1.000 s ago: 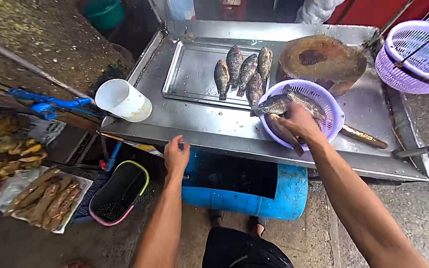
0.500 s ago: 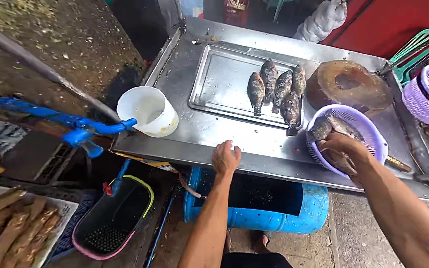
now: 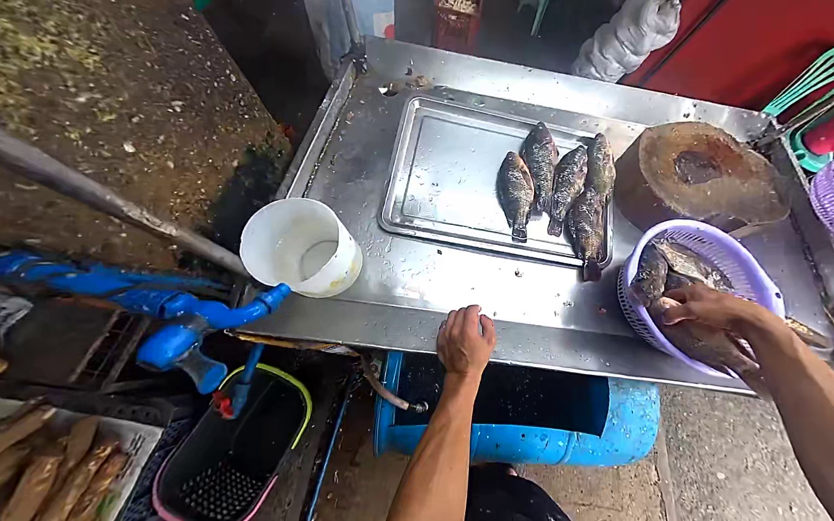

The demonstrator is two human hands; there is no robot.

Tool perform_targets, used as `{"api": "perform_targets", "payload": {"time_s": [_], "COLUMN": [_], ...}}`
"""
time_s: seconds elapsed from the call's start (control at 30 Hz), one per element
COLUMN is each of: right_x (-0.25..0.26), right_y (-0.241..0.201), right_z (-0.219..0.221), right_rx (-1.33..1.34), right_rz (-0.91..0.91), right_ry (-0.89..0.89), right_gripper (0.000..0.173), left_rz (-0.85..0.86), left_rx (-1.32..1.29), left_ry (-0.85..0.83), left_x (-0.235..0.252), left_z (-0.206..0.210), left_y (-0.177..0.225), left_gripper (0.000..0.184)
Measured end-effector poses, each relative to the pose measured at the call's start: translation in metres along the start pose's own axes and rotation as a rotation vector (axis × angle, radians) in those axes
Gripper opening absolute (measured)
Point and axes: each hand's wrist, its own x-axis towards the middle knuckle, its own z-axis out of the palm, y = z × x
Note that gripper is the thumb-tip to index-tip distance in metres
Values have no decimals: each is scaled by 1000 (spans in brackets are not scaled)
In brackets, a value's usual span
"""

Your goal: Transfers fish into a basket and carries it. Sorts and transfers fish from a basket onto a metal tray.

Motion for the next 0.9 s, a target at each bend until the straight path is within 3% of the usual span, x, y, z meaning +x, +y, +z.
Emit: {"api": "perform_targets", "payload": {"time_s": [0.13,0.27,0.37,0.5,0.63,0.73,0.83,0.9], "right_x": [-46,-82,-54,34,130,171,165,142], "right_y": [-7,-56,-116,-209,-300,-349,-361,-339], "right_z": [-17,-6,25,56,61,58,68,82], "right_rx": [274,619,714,760,851,1180,1398,1357], "right_rz": [-50,-225,-355,-346,-348,-303,-324,-430], "right_ry": [-48,-101,-209,-300,-125,140,267,271], "right_gripper": [50,66,62,34,33,30,35,42], "left_rz": [13,24,28,21,15,22,13,-3], "left_rx": [4,-3,-7,-5,13,29,33,1], "left_ry": [11,30,38,43,53,68,49,8], "left_x": [2,-1,-1,-1,-1,0,-1,-2], "left_z": [0,1,2,2,3,4,3,1], "left_y": [-1,-1,-2,-1,-1,0,0,4], "left_gripper": [23,23,24,24,24,24,24,24]}}
